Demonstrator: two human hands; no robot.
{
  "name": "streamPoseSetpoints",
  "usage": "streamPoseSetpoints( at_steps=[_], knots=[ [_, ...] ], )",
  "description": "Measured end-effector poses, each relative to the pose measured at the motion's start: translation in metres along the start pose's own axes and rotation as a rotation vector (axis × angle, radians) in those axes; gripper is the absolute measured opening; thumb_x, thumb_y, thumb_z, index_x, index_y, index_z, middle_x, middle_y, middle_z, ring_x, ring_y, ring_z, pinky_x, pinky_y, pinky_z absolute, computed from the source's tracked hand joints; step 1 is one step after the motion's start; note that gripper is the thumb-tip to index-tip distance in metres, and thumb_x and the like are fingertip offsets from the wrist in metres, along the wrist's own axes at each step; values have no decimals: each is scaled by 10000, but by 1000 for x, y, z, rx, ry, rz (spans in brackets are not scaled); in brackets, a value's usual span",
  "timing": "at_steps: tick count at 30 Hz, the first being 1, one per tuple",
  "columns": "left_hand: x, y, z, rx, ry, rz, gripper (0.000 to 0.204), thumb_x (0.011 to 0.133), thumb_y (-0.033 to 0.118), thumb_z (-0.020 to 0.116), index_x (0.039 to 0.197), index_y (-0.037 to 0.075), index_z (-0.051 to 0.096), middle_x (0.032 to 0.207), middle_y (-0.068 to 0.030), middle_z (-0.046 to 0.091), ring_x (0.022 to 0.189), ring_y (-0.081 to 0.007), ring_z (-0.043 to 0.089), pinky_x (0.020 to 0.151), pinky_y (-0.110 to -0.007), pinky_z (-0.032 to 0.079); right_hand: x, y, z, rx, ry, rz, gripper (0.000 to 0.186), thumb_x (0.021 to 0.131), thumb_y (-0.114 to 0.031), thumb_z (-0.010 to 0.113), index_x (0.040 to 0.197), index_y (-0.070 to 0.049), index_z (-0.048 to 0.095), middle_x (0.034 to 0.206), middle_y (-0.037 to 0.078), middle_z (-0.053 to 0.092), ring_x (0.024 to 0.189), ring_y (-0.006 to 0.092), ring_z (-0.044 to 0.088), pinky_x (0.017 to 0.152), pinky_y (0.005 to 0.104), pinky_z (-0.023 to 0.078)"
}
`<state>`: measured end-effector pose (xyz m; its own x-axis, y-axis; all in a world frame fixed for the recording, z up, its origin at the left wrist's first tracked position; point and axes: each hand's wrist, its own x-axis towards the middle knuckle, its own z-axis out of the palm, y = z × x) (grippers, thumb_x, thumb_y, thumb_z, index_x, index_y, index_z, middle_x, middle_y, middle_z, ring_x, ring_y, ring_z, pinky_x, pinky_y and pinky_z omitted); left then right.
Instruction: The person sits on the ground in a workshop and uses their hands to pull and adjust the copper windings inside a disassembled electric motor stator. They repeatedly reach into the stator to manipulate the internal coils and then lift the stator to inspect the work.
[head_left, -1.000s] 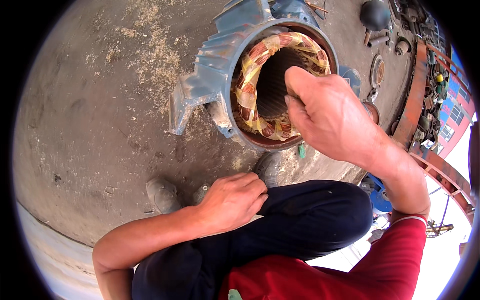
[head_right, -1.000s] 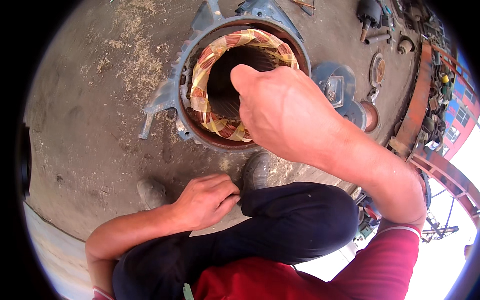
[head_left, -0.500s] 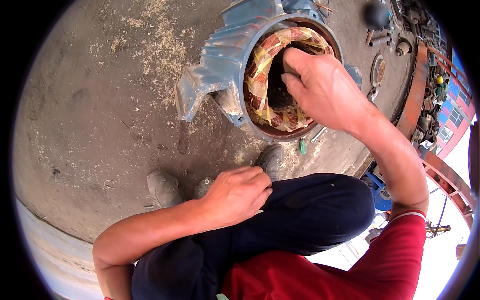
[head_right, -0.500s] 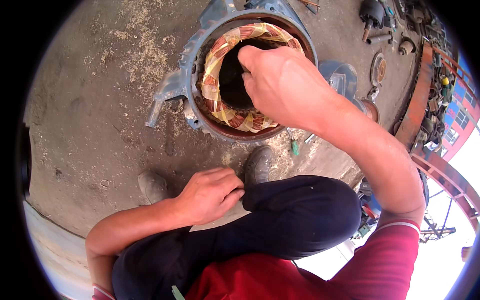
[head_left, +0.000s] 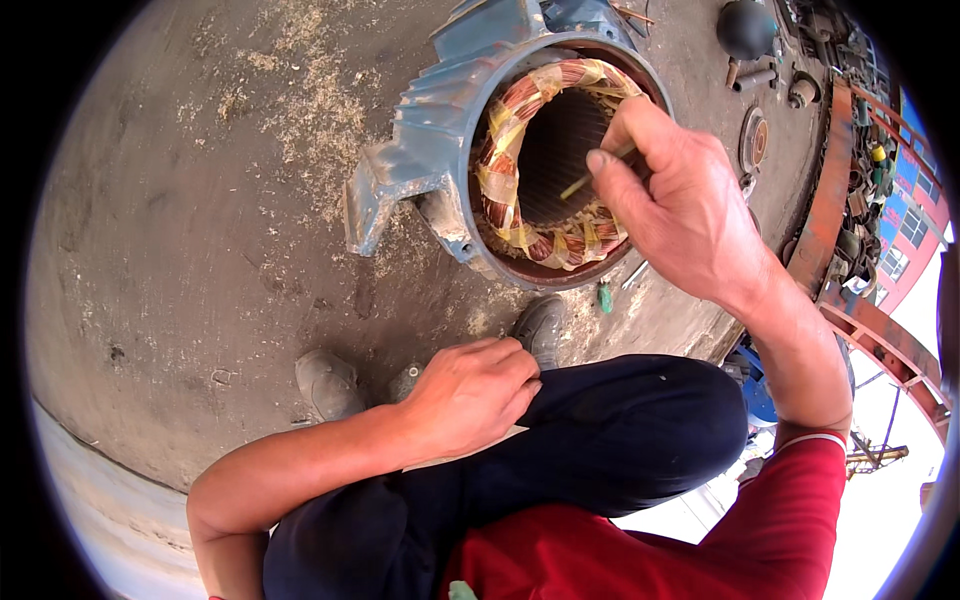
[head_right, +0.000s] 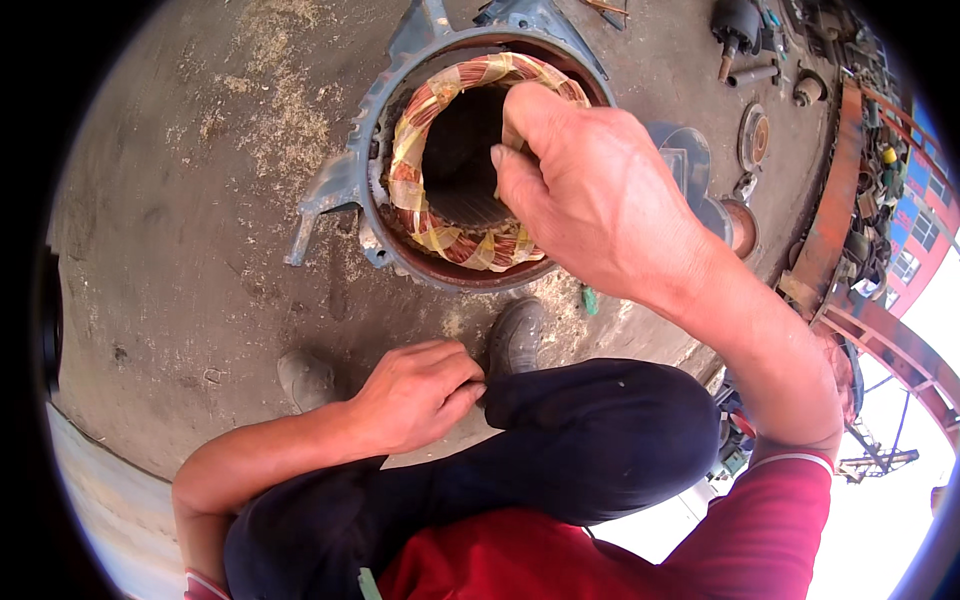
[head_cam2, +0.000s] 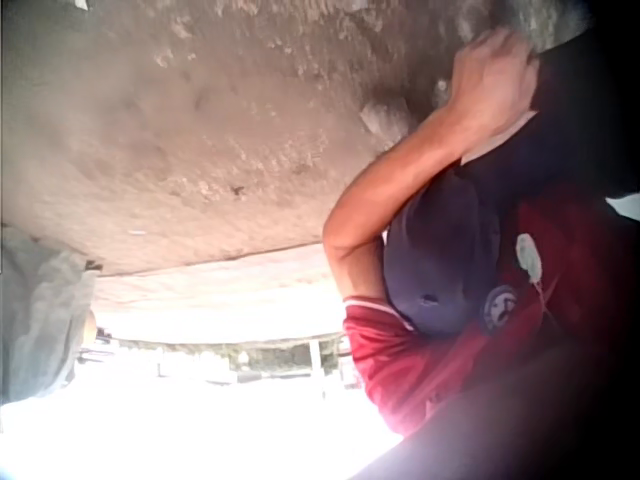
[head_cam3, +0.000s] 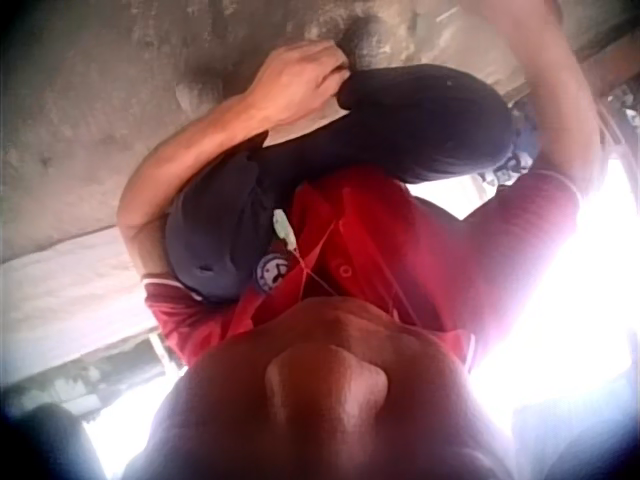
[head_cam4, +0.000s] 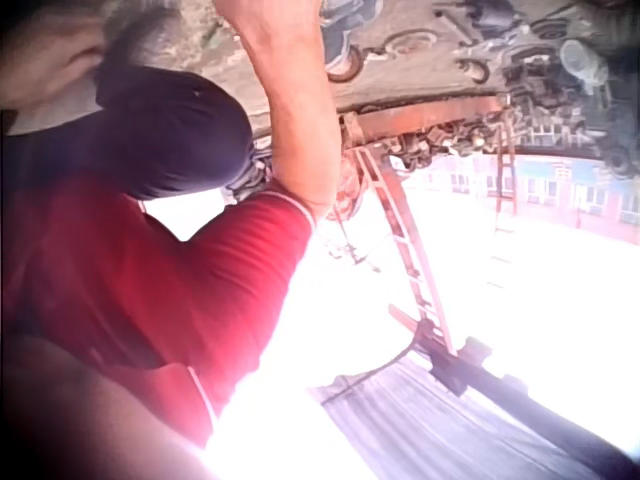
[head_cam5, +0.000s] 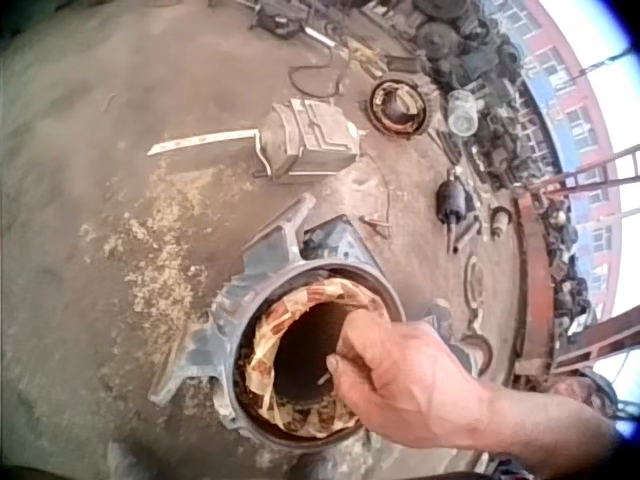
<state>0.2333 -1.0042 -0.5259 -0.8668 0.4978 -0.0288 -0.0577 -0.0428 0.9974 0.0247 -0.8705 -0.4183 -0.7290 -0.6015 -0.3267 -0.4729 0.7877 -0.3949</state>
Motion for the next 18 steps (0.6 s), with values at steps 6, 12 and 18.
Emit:
streamPoseSetpoints(
  at_steps=[6,12,18],
  knots=[
    [1,-3,4,35,-35,-19,131,907,134,687,899,33,604,839,-131,602,812,-353,641,734,-464,539,-7,9,4,-1,-160,121,182,887,-73,649,816,32,518,713,279,598,746,497,618,664,523,498],
    [2,-1,7,40,-17,8,117,879,106,707,893,36,615,833,-124,595,793,-347,636,706,-461,534,18,17,11,-144,-358,-12,130,875,-71,627,866,57,612,776,289,663,821,452,688,742,521,549],
    [16,19,-37,282,235,373,280,722,15,792,964,0,653,924,-119,662,761,-291,660,645,-395,546,17,12,-1,-97,-294,29,131,879,-72,637,888,58,630,791,282,679,827,454,695,777,508,560]
  ],
)
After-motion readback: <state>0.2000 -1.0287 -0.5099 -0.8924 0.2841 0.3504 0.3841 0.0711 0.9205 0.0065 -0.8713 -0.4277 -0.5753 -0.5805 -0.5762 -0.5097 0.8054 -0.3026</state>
